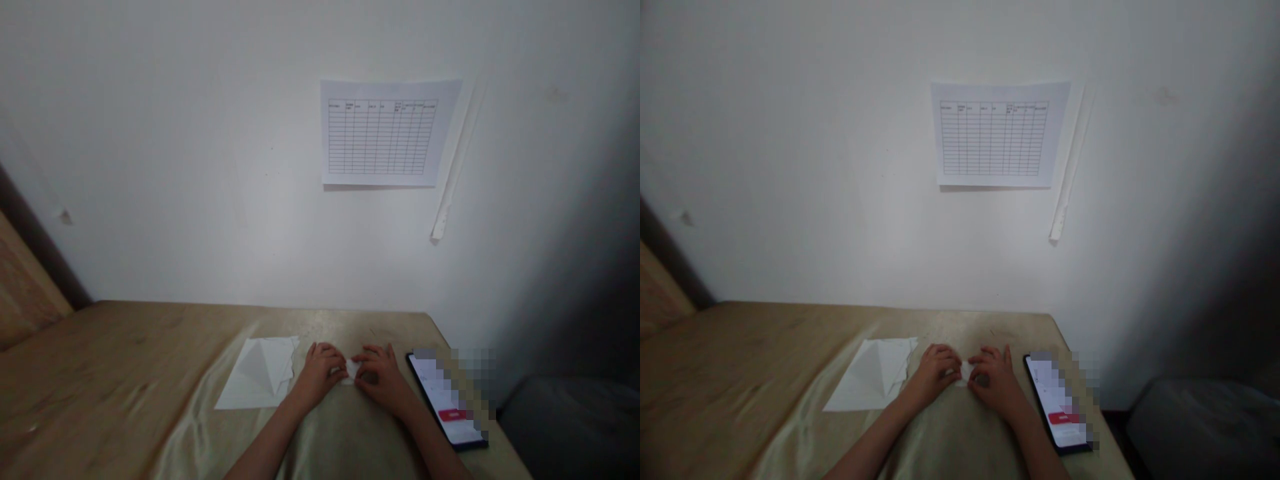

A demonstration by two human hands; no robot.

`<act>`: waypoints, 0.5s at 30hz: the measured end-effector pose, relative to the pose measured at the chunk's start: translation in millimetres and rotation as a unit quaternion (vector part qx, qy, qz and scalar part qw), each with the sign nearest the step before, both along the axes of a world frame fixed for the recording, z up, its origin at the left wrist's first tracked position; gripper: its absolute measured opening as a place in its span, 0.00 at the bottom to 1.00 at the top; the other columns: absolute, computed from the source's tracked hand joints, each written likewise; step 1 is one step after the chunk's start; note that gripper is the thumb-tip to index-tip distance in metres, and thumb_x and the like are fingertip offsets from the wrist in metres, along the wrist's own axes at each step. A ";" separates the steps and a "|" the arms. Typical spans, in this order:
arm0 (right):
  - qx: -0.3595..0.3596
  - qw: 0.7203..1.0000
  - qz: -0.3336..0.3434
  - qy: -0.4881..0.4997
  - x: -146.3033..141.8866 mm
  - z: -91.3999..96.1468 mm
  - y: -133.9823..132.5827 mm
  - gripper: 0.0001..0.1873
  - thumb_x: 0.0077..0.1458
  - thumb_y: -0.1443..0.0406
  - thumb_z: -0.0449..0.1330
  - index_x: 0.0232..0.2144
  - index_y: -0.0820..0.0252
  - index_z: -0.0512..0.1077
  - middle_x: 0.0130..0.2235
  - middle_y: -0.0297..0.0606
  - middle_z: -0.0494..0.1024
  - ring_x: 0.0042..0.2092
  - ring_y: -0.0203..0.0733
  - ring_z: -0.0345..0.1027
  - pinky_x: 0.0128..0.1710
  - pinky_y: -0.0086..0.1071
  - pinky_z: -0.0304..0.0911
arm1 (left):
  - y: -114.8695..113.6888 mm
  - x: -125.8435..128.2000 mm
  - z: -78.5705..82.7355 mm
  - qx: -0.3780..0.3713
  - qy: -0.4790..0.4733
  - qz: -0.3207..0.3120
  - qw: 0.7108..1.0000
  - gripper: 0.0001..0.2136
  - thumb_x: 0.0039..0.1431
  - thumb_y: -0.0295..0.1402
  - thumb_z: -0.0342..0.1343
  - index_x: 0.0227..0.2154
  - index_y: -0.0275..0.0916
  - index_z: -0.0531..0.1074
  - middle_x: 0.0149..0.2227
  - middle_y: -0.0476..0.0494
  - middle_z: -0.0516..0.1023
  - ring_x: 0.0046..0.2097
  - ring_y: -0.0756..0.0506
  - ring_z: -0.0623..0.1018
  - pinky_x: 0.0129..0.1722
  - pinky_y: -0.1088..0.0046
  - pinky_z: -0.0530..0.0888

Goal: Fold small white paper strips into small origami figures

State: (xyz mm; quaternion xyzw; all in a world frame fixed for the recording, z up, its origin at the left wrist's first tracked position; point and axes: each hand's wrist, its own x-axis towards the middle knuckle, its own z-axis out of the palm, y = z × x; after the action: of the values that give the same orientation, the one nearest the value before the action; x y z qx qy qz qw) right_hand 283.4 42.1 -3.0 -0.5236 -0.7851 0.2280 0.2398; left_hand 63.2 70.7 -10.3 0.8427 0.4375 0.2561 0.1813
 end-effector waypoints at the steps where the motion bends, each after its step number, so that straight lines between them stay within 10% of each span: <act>1: 0.000 1.000 -0.003 0.000 -0.4 -0.6 0.4 0.05 0.54 0.61 0.63 0.32 0.49 0.79 0.55 0.33 0.79 0.67 0.53 0.56 0.68 0.63 0.19 | -0.3 0.8 0.4 0.001 -0.002 0.006 1.000 0.03 0.62 0.37 0.63 0.36 0.48 0.81 0.44 0.49 0.83 0.56 0.41 0.72 0.65 0.53 0.57; 15: -0.012 0.999 -0.036 0.012 -7.0 -2.5 0.2 0.17 0.53 0.65 0.59 0.45 0.47 0.75 0.55 0.33 0.77 0.63 0.48 0.59 0.69 0.57 0.23 | 5.9 -2.0 -2.6 -0.024 -0.028 0.029 0.999 0.02 0.57 0.34 0.66 0.34 0.46 0.82 0.44 0.50 0.85 0.53 0.41 0.74 0.60 0.58 0.62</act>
State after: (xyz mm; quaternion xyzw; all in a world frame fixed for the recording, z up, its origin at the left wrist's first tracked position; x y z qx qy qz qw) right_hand 276.4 42.3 -5.5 -0.5518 -0.7598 0.2349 0.2511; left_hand 61.2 76.6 -13.0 0.8174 0.4626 0.2741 0.2064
